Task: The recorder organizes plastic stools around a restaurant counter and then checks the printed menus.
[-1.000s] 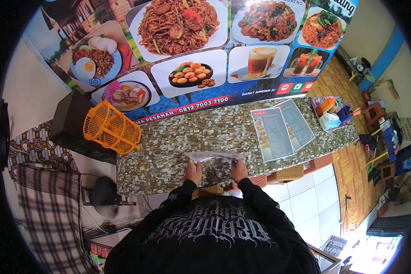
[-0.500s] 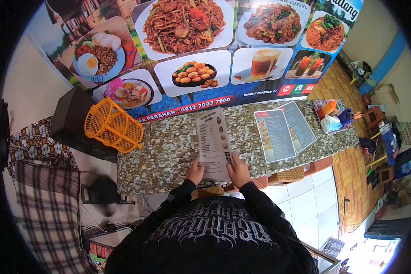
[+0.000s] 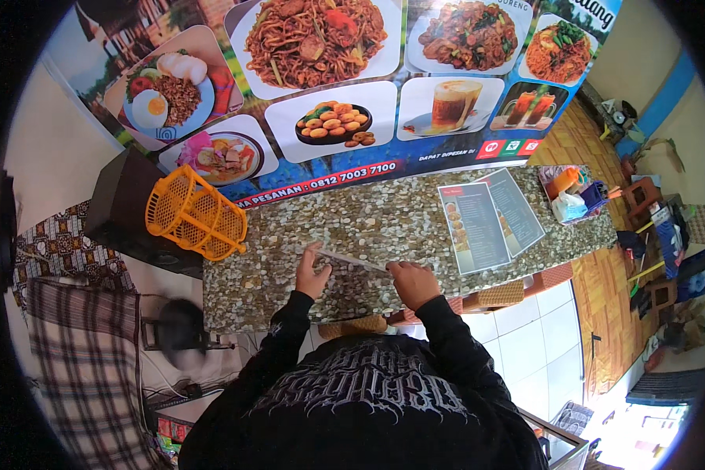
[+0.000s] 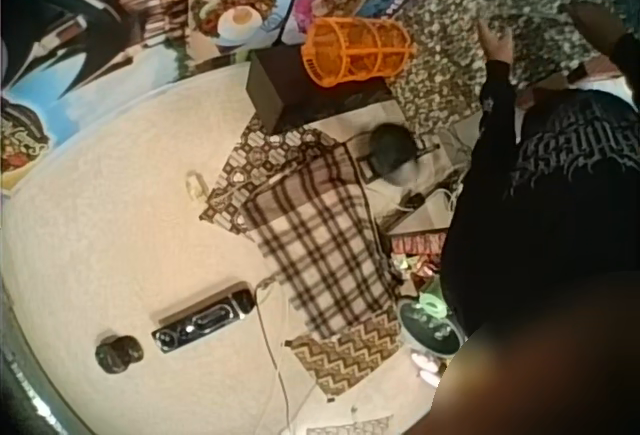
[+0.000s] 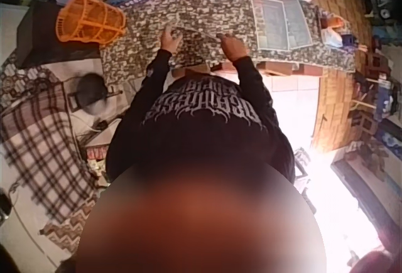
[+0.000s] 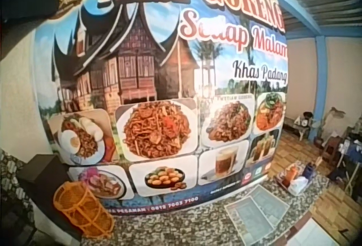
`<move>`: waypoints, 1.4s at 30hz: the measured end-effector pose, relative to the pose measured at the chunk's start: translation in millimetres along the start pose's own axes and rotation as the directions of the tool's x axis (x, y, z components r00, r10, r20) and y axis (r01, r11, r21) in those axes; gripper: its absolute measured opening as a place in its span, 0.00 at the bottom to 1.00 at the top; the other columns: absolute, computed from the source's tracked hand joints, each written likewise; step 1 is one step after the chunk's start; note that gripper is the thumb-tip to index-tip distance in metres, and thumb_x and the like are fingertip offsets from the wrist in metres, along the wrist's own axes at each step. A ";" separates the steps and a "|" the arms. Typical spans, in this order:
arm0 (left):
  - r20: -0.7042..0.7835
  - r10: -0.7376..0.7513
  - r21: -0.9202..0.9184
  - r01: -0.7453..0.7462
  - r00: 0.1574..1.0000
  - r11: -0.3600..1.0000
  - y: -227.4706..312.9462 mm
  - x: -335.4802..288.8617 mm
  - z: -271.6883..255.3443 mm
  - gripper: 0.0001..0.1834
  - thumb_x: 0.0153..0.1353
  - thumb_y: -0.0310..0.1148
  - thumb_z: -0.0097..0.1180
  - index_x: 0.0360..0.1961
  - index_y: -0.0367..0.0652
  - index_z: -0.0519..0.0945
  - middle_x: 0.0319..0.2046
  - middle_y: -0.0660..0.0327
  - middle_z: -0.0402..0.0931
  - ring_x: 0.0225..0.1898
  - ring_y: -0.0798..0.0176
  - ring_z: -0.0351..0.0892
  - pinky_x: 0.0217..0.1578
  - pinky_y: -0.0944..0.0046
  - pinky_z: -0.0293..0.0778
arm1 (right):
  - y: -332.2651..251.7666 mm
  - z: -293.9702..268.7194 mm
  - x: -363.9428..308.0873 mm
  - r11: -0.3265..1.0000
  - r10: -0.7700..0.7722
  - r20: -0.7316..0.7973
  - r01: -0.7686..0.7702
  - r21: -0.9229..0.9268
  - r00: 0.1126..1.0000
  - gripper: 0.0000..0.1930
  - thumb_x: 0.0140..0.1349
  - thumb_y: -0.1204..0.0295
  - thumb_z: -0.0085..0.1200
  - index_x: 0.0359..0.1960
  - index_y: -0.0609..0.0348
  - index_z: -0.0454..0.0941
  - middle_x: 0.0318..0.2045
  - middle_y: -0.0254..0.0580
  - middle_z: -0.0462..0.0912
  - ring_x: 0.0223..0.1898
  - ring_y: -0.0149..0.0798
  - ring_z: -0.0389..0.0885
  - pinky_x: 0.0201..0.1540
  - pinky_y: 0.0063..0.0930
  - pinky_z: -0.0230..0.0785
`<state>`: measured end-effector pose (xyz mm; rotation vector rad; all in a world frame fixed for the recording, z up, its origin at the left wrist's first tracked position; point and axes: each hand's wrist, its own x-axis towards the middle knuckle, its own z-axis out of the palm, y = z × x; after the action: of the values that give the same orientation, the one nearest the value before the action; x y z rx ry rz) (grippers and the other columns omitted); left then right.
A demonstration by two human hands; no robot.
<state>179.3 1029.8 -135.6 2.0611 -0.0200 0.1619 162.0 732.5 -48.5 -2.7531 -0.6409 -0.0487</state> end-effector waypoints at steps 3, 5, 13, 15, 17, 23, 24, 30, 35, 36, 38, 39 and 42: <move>0.061 -0.005 -0.024 0.006 0.998 1.000 -11.2 1.5 8.5 0.24 0.69 0.28 0.54 0.65 0.45 0.66 0.62 0.50 0.68 0.66 0.45 0.66 0.67 0.47 0.65 | 1.6 4.3 0.6 0.998 0.057 -0.002 -0.057 0.008 0.998 0.13 0.62 0.72 0.50 0.49 0.48 0.76 0.34 0.43 0.83 0.38 0.51 0.84 0.39 0.48 0.75; 0.048 -0.054 -0.142 0.060 0.997 0.988 -23.7 4.7 9.7 0.19 0.69 0.27 0.55 0.60 0.43 0.69 0.64 0.54 0.66 0.69 0.51 0.63 0.68 0.45 0.62 | -1.4 -0.8 1.5 0.995 0.080 0.026 -0.081 0.051 0.996 0.13 0.62 0.73 0.51 0.49 0.50 0.76 0.34 0.45 0.84 0.38 0.52 0.84 0.39 0.49 0.75; -0.120 -0.276 -0.503 0.182 0.954 0.845 19.0 1.4 5.1 0.54 0.61 0.29 0.66 0.77 0.51 0.40 0.75 0.51 0.45 0.75 0.44 0.46 0.72 0.43 0.50 | -8.4 -7.9 -21.0 0.860 0.256 -0.059 -0.200 0.469 0.965 0.18 0.59 0.73 0.57 0.52 0.61 0.77 0.39 0.59 0.84 0.40 0.60 0.83 0.42 0.46 0.75; -0.244 -0.291 -0.484 0.144 0.925 0.863 16.0 -8.6 12.2 0.55 0.60 0.29 0.66 0.77 0.51 0.38 0.75 0.51 0.41 0.76 0.43 0.41 0.72 0.41 0.49 | -8.6 7.0 -30.7 0.770 0.344 -0.116 -0.210 0.602 0.932 0.16 0.59 0.73 0.57 0.50 0.62 0.78 0.41 0.59 0.84 0.39 0.58 0.85 0.41 0.42 0.77; -0.299 -0.359 -0.568 0.137 0.884 0.812 12.5 -15.8 19.3 0.54 0.57 0.22 0.67 0.76 0.47 0.43 0.73 0.50 0.48 0.74 0.46 0.49 0.70 0.45 0.55 | -8.9 17.6 -36.9 0.746 0.369 -0.084 -0.241 0.620 0.926 0.17 0.60 0.74 0.56 0.51 0.64 0.76 0.39 0.57 0.84 0.37 0.50 0.87 0.40 0.39 0.77; 0.268 -0.397 -0.746 0.450 0.878 0.491 -1.0 -33.2 28.2 0.31 0.64 0.24 0.57 0.67 0.38 0.61 0.56 0.55 0.73 0.57 0.60 0.73 0.57 0.61 0.69 | -11.4 57.4 -47.3 0.115 0.463 0.237 -0.323 0.939 0.854 0.18 0.63 0.73 0.55 0.53 0.67 0.74 0.36 0.39 0.82 0.36 0.27 0.79 0.41 0.25 0.74; 0.230 -0.375 -0.745 0.410 0.898 0.525 8.8 -34.9 32.4 0.25 0.65 0.25 0.55 0.62 0.37 0.65 0.51 0.57 0.77 0.55 0.63 0.75 0.54 0.63 0.70 | -4.0 76.1 -52.5 0.160 0.473 0.173 -0.278 0.947 0.864 0.19 0.64 0.72 0.54 0.56 0.67 0.72 0.38 0.38 0.83 0.38 0.29 0.79 0.42 0.27 0.74; 0.098 -0.358 -0.650 0.332 0.929 0.684 -5.8 -45.4 33.1 0.20 0.66 0.26 0.56 0.58 0.36 0.68 0.51 0.57 0.78 0.51 0.63 0.77 0.51 0.63 0.72 | -9.8 90.8 -62.8 0.452 0.485 0.233 -0.470 0.758 0.843 0.26 0.63 0.70 0.54 0.61 0.68 0.64 0.39 0.53 0.83 0.40 0.42 0.83 0.42 0.36 0.75; 0.127 -0.355 -0.563 0.362 0.926 0.744 -15.8 -54.2 40.0 0.18 0.65 0.28 0.58 0.54 0.36 0.70 0.48 0.56 0.79 0.49 0.62 0.78 0.50 0.62 0.73 | -42.9 71.6 -63.6 0.590 0.587 0.080 -0.494 0.639 0.805 0.30 0.61 0.70 0.56 0.62 0.69 0.60 0.41 0.64 0.81 0.42 0.58 0.83 0.43 0.44 0.75; 0.166 -0.373 -0.516 0.403 0.913 0.756 -14.8 -55.5 43.2 0.18 0.65 0.29 0.58 0.54 0.36 0.71 0.47 0.55 0.79 0.49 0.61 0.79 0.49 0.61 0.73 | -42.6 73.6 -65.5 0.614 0.588 0.048 -0.484 0.624 0.808 0.30 0.61 0.70 0.56 0.62 0.69 0.60 0.41 0.64 0.81 0.42 0.59 0.83 0.43 0.45 0.75; 0.182 -0.364 -0.455 0.406 0.914 0.792 -13.0 -55.8 48.7 0.17 0.65 0.28 0.57 0.53 0.36 0.72 0.47 0.54 0.79 0.48 0.60 0.79 0.49 0.60 0.73 | -40.2 73.6 -75.4 0.696 0.563 -0.068 -0.428 0.577 0.824 0.27 0.63 0.72 0.55 0.62 0.68 0.60 0.41 0.65 0.81 0.42 0.63 0.82 0.43 0.49 0.74; 0.169 -0.361 -0.391 0.398 0.917 0.830 -13.7 -55.7 49.6 0.17 0.64 0.28 0.57 0.53 0.36 0.72 0.46 0.53 0.79 0.47 0.58 0.80 0.49 0.59 0.73 | -42.4 68.2 -75.6 0.697 0.562 -0.068 -0.428 0.575 0.824 0.27 0.63 0.72 0.55 0.62 0.68 0.60 0.41 0.65 0.81 0.42 0.63 0.82 0.43 0.49 0.74; 0.038 -0.363 -0.415 0.345 0.931 0.842 -37.6 -63.0 68.7 0.17 0.64 0.28 0.56 0.53 0.36 0.72 0.44 0.51 0.80 0.45 0.55 0.80 0.47 0.57 0.74 | -42.0 55.8 -74.4 0.667 0.550 -0.016 -0.428 0.610 0.835 0.24 0.65 0.74 0.52 0.60 0.66 0.61 0.41 0.65 0.81 0.43 0.64 0.81 0.44 0.50 0.73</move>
<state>127.4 984.0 -208.5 1.5978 0.3282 -0.0300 74.7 753.9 -96.8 -2.1713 0.1633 -0.0013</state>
